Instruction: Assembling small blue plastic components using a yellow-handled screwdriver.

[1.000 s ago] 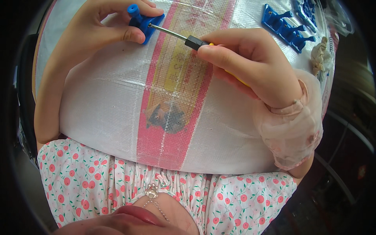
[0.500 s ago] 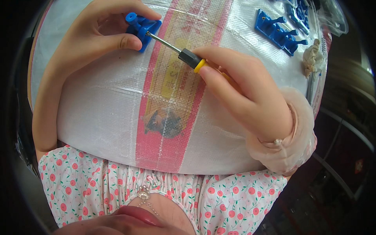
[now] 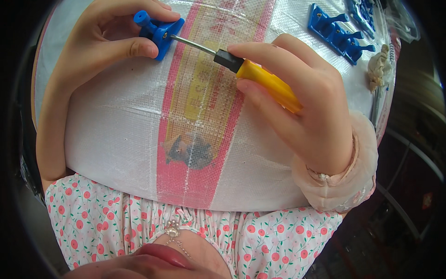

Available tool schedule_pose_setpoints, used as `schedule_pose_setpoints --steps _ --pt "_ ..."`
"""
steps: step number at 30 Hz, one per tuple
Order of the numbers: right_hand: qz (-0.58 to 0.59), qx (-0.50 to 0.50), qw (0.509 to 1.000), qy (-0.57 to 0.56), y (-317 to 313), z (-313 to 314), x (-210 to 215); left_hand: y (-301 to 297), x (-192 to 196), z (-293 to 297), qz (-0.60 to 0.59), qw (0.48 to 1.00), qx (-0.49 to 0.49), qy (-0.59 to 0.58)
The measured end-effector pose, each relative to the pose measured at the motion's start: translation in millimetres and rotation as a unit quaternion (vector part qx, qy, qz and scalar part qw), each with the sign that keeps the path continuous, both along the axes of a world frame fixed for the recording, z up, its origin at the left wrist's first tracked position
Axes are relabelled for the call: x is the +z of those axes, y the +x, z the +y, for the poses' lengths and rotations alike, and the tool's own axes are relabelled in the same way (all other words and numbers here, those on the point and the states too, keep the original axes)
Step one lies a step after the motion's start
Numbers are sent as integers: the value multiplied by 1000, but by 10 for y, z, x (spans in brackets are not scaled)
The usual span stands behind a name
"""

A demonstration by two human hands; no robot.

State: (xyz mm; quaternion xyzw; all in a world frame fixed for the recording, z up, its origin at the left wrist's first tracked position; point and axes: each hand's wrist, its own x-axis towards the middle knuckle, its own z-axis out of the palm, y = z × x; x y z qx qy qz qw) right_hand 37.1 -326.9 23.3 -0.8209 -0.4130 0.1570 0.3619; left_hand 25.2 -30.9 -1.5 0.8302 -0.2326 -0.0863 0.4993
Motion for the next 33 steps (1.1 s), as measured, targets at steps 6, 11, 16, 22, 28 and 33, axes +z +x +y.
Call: schedule_pose_setpoints --steps 6,11,16,22,28,33 --pt "29 5 1000 10 -2 -22 -53 -5 -80 -20 6 1000 2 18" --pt "34 -4 999 23 6 15 -51 -15 -64 -1 39 999 16 -8" --pt "4 9 1000 23 17 36 -111 -23 -124 65 43 999 15 -10" --pt "11 11 1000 2 37 73 -81 -24 -114 49 45 999 21 -11" --pt "44 5 999 5 21 127 -116 -51 -177 124 56 998 20 -3" --pt "48 5 998 29 2 166 -187 -90 -255 138 44 998 30 -16"
